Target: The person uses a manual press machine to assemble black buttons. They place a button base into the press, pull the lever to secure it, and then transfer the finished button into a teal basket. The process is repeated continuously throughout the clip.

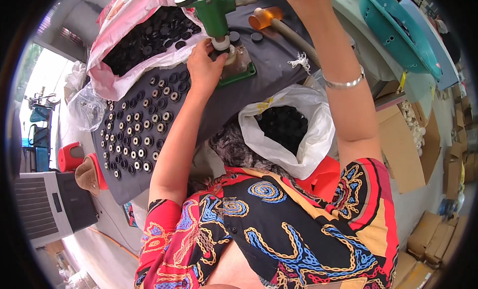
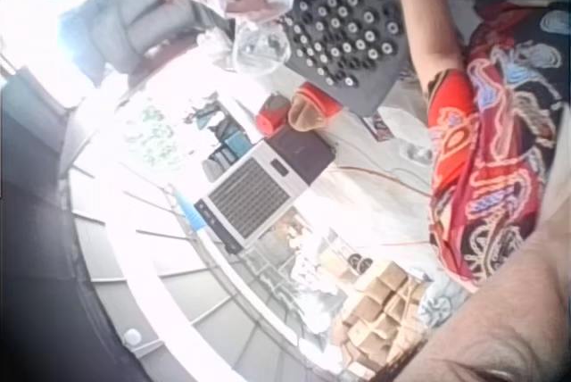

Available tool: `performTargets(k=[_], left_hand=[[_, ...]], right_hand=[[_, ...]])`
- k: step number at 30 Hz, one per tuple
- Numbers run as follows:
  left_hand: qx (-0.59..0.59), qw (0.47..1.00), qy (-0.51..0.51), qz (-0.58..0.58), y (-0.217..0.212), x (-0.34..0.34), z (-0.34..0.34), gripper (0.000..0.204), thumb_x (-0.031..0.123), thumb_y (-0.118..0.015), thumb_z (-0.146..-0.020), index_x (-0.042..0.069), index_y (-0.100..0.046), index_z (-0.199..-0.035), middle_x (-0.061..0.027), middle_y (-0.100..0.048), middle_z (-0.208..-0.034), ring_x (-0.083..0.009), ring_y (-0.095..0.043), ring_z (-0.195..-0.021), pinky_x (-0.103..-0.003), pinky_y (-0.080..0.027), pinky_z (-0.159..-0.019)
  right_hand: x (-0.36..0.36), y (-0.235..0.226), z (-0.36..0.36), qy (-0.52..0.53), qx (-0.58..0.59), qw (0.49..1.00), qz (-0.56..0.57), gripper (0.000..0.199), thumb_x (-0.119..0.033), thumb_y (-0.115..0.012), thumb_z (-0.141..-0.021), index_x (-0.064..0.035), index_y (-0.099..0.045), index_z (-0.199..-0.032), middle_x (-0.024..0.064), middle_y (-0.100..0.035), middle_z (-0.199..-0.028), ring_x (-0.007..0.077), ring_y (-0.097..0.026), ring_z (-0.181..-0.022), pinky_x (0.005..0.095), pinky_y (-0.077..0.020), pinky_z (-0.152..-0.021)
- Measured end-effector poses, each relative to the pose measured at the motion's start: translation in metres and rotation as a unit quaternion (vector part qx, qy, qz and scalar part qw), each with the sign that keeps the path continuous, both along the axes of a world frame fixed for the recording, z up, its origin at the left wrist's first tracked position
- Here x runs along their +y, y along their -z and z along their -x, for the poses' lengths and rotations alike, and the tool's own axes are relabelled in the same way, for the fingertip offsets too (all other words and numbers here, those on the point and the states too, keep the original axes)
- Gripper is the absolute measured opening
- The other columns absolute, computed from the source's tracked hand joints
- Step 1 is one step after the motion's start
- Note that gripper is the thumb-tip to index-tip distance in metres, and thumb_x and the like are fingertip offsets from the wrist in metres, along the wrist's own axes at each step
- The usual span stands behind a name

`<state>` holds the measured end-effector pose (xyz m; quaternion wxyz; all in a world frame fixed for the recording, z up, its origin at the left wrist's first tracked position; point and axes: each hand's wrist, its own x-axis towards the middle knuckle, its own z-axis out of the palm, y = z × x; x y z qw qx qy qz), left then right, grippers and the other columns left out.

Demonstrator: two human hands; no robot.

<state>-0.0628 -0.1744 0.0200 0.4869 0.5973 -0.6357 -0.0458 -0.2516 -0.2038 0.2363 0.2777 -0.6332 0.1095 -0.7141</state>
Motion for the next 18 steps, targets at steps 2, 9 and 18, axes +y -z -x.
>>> performTargets(k=[2,9,18], left_hand=[[0.003,1.0,-0.014,-0.006,0.002,0.002,-0.005,0.053,0.014,-0.081,-0.07,0.002,-0.058,-0.117,-0.015,-0.067,-0.104,-0.0335,-0.062,-0.101,-0.043,-0.047,-0.089],[0.003,0.999,-0.011,0.043,-0.001,0.009,-0.004,0.051,0.01,-0.078,-0.071,0.0,-0.06,-0.118,-0.0152,-0.071,-0.104,-0.029,-0.069,-0.098,-0.039,-0.052,-0.086],[-0.05,0.993,-0.078,0.069,-0.012,0.098,-0.091,0.022,-0.005,-0.061,-0.077,0.006,-0.072,-0.092,-0.0116,-0.072,-0.089,-0.0314,-0.065,-0.084,-0.043,-0.051,-0.078]], right_hand=[[0.013,0.015,-0.003,-0.011,-0.02,1.0,0.01,0.027,-0.018,-0.044,-0.095,-0.0033,-0.052,-0.074,0.0084,-0.052,-0.06,0.0172,-0.052,-0.051,0.03,-0.0453,-0.052],[0.05,0.103,0.026,0.016,0.048,0.991,0.123,0.015,-0.004,-0.045,-0.092,0.0012,-0.051,-0.08,0.0125,-0.058,-0.072,0.022,-0.06,-0.067,0.0414,-0.0555,-0.077],[0.061,0.135,0.033,0.026,0.086,0.989,0.121,0.014,-0.003,-0.042,-0.095,0.0019,-0.051,-0.085,0.014,-0.058,-0.078,0.0246,-0.059,-0.074,0.0483,-0.0506,-0.089]])
